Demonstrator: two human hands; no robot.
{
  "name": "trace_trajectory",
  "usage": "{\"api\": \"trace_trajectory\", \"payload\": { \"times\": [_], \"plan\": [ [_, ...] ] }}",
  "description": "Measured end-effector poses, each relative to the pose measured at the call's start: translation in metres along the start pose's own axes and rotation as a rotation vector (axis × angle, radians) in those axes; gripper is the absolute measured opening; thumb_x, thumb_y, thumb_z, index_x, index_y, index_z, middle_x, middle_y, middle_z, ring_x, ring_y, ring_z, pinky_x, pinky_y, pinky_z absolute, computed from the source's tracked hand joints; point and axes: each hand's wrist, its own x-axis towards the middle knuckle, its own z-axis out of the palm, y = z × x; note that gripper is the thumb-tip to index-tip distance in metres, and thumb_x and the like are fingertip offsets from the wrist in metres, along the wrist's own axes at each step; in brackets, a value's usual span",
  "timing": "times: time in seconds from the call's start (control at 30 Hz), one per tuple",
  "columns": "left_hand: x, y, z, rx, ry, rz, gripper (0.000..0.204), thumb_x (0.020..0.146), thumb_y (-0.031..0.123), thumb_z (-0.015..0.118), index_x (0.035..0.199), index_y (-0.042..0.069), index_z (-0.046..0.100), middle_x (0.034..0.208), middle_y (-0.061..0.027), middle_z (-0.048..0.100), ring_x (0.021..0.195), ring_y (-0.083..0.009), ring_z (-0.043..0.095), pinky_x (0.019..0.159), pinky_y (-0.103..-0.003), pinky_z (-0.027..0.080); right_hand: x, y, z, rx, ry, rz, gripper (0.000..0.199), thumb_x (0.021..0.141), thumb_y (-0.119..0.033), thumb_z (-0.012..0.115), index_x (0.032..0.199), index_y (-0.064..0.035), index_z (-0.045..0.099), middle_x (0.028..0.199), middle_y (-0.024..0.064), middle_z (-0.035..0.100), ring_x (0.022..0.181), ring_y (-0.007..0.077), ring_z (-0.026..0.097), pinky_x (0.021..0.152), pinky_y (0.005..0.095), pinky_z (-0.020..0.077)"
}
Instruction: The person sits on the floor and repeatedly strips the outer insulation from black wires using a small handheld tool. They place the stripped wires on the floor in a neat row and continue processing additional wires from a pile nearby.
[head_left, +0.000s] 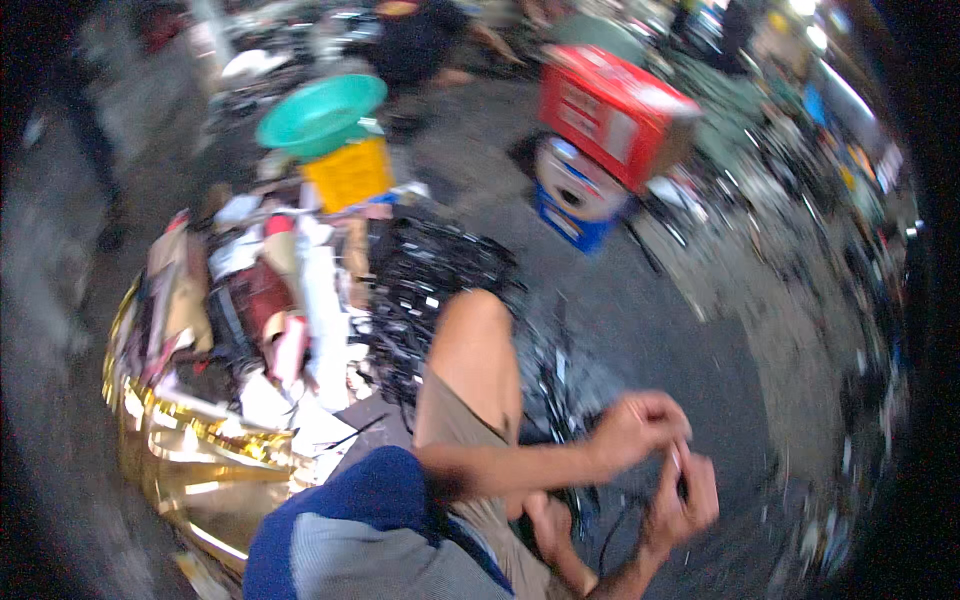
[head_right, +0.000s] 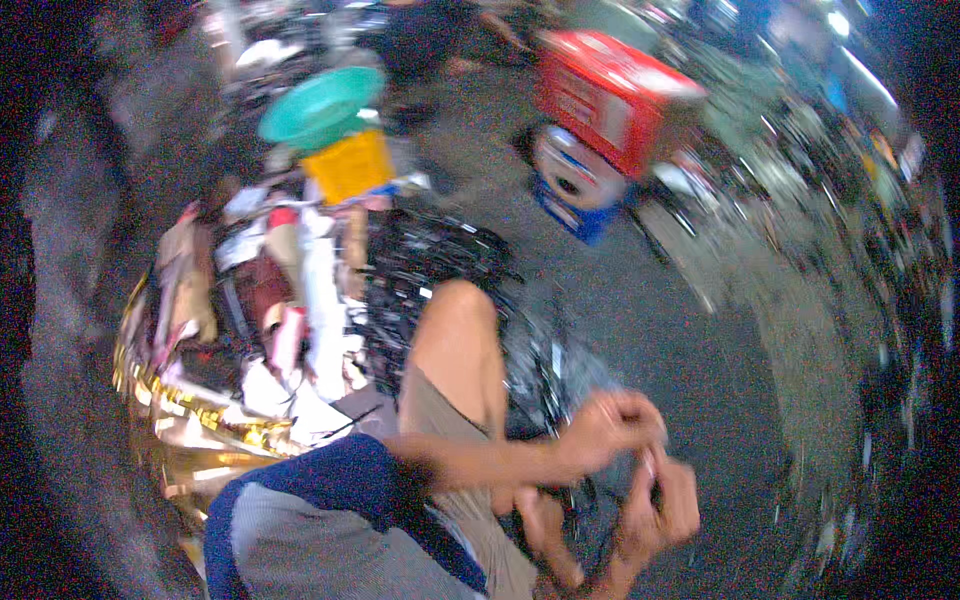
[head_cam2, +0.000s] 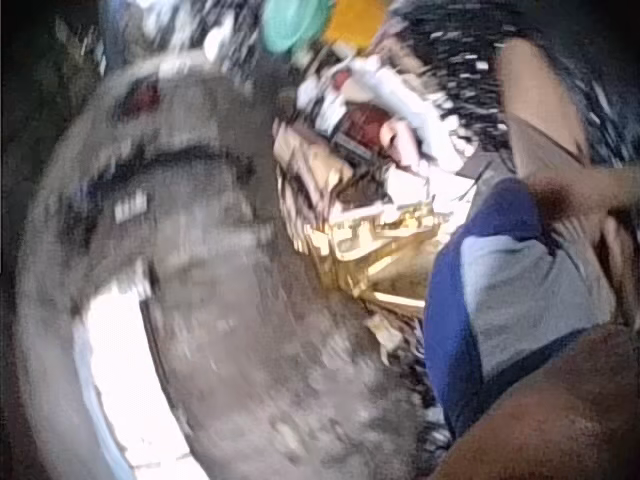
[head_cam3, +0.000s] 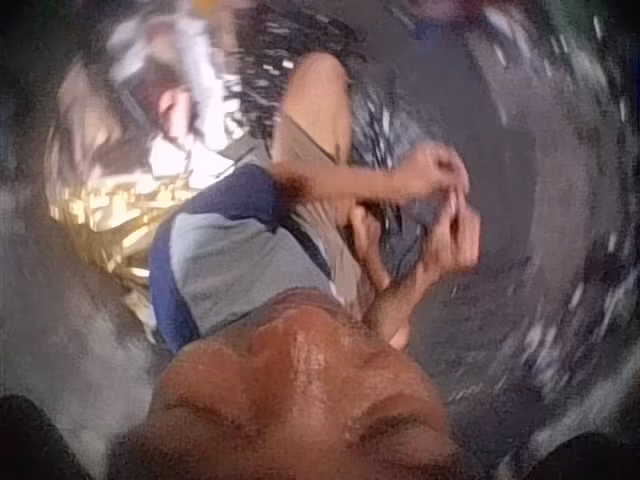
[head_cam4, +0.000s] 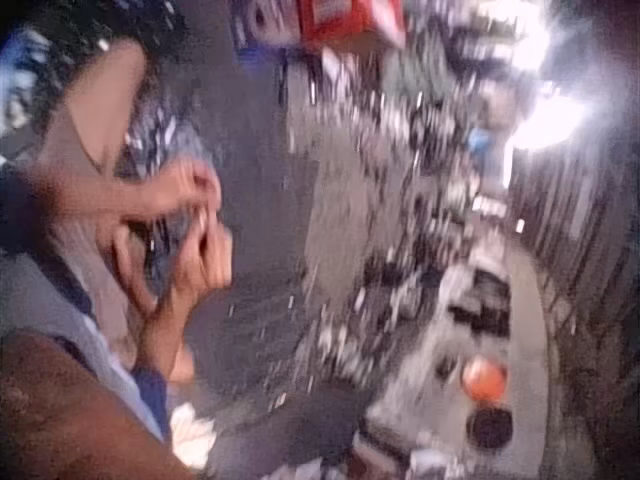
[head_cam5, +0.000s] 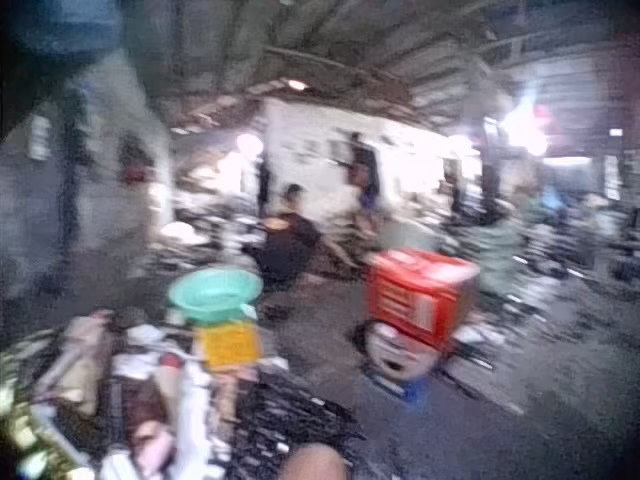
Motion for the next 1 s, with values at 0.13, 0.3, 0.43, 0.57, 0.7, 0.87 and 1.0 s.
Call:
{"api": "trace_trajectory", "payload": {
  "times": [0.13,0.3,0.43,0.57,0.7,0.87,1.0],
  "plan": [
    [0.011,0.028,-0.016,-0.006,0.179,0.008,0.002,0.09,0.007,0.071,0.092,0.005,0.071,0.083,-0.0016,0.069,0.072,-0.0075,0.06,0.067,-0.022,0.049,0.007,-0.007,0.01,0.053,-0.017,-0.027,0.015,0.079,-0.001,0.078,0.094,0.0,0.076,0.081,0.0126,0.072,0.068,0.022,0.067,0.059,0.0327,0.0525],
    [0.043,0.051,-0.055,-0.083,0.247,0.044,0.004,0.091,0.003,0.067,0.095,0.002,0.069,0.088,-0.0054,0.069,0.074,-0.0114,0.061,0.07,-0.025,0.05,-0.003,-0.002,0.012,0.066,0.006,-0.096,0.017,0.077,0.001,0.081,0.093,0.0015,0.076,0.074,0.0114,0.07,0.062,0.0179,0.066,0.058,0.0276,0.0494],
    [0.069,0.065,-0.099,-0.141,0.373,0.067,0.006,0.091,0.006,0.067,0.096,0.002,0.068,0.086,-0.0045,0.067,0.07,-0.0117,0.06,0.063,-0.025,0.049,-0.036,0.004,0.012,0.053,-0.049,0.037,0.016,0.077,-0.001,0.081,0.092,0.0011,0.076,0.073,0.0114,0.069,0.061,0.0194,0.065,0.056,0.0291,0.0491],
    [0.1,0.056,-0.17,-0.167,0.511,0.033,0.005,0.091,0.008,0.068,0.093,0.003,0.068,0.079,-0.0036,0.064,0.063,-0.0122,0.058,0.05,-0.024,0.044,-0.073,0.011,0.006,0.048,-0.081,0.12,0.016,0.076,-0.001,0.082,0.091,0.0007,0.076,0.075,0.0125,0.07,0.062,0.0204,0.066,0.057,0.0301,0.0503],
    [0.127,0.036,-0.241,-0.031,0.738,-0.105,0.013,0.091,0.012,0.071,0.081,0.008,0.063,0.067,-0.0009,0.055,0.053,-0.0109,0.051,0.042,-0.024,0.032,-0.121,0.029,-0.018,0.024,-0.18,0.25,0.016,0.077,-0.001,0.081,0.092,-0.0001,0.076,0.076,0.0131,0.071,0.062,0.0224,0.066,0.058,0.0308,0.0508],
    [0.148,-0.026,-0.287,0.12,0.839,-0.393,0.01,0.092,0.01,0.067,0.082,0.007,0.064,0.06,-0.001,0.052,0.044,-0.0135,0.047,0.036,-0.026,0.032,-0.167,0.05,-0.051,-0.006,-0.307,0.396,0.014,0.084,-0.01,0.077,0.092,0.0003,0.074,0.076,0.0136,0.068,0.065,0.0285,0.066,0.06,0.037,0.0517],
    [0.146,-0.07,-0.338,0.249,0.96,-0.378,0.007,0.09,0.006,0.068,0.087,0.0,0.066,0.057,-0.006,0.057,0.039,-0.0166,0.048,0.033,-0.031,0.03,-0.18,0.054,-0.073,-0.002,-0.362,0.47,0.013,0.086,-0.013,0.074,0.091,-0.0004,0.073,0.078,0.0146,0.068,0.07,0.0314,0.067,0.064,0.0387,0.0527]
  ]
}}
